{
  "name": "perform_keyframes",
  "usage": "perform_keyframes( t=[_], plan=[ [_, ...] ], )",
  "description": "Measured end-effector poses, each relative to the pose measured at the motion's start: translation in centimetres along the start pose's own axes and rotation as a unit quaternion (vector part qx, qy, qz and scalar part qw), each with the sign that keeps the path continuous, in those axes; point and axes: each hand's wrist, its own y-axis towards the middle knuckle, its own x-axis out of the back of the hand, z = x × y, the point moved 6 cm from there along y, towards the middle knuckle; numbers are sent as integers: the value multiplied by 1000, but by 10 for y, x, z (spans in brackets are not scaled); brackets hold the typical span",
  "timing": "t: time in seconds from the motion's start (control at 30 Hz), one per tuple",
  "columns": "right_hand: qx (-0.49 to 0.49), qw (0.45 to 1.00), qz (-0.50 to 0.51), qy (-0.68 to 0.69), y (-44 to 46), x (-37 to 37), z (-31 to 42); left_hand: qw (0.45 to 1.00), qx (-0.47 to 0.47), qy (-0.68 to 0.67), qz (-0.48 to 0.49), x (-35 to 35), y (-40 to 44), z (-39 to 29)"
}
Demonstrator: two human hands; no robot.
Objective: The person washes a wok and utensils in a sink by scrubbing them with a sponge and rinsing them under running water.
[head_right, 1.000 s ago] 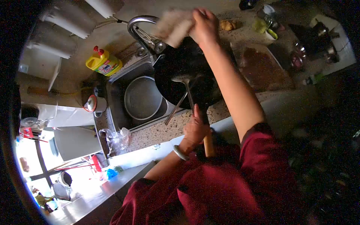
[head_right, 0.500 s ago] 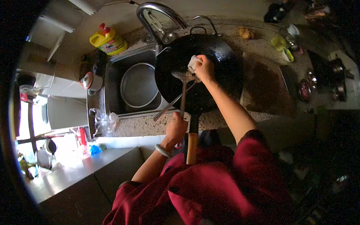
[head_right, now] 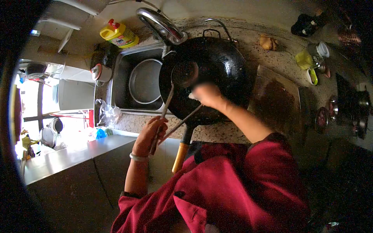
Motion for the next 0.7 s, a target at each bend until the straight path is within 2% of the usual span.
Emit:
perform_keyframes(
  t=[0.03, 0.07, 0.13, 0.2, 0.23, 0.27, 0.33, 0.37, 0.4, 0.47, 0.5, 0.57, 0.6, 0.63, 0.67, 0.7],
  plan=[
    [-102, 989, 46, 96, -3, 29, 8, 998, -19, -24, 58, -1, 14, 9],
    [-194, 955, 49, 219, 5, 18, -18, 992, -18, -81, 96, -8, 20, 12],
    [-107, 942, -101, 303, 26, 12, -67, 992, 39, -91, 76, -7, 39, 27],
    [-172, 939, -178, 238, 28, 41, -75, 988, 40, -109, 100, -9, 53, 29],
    [-131, 933, -267, 205, 39, 49, -79, 984, 42, -126, 120, -11, 57, 29],
    [-101, 929, -276, 225, 50, 51, -77, 983, 43, -133, 117, -12, 59, 28],
    [-40, 946, -260, 190, 71, 51, -53, 986, 49, -146, 56, -16, 48, 11],
    [22, 952, -267, 145, 84, 42, -46, 984, 32, -166, 62, -11, 39, 5],
    [29, 967, -234, 97, 94, 29, -43, 983, 32, -169, 58, -5, 38, 5],
    [56, 984, -156, -61, 111, -2, -52, 993, 79, -72, 46, 8, 38, 15],
    [62, 985, -152, -59, 118, -19, -62, 987, 101, -109, 55, 10, 38, 20],
    [17, 979, -81, -185, 130, -54, -81, 985, 101, -123, 67, 10, 40, 27],
    [22, 980, -77, -184, 128, -53, -72, 982, 100, -133, 85, 6, 40, 30],
    [7, 996, 62, -61, 124, -60, -62, 979, 105, -151, 87, 3, 41, 33],
    [-9, 978, 198, 61, 119, -68, -54, 979, 101, -155, 87, 4, 40, 32],
    [-9, 983, 122, 140, 129, -81, -61, 982, 95, -136, 91, 5, 38, 31]
  ],
)
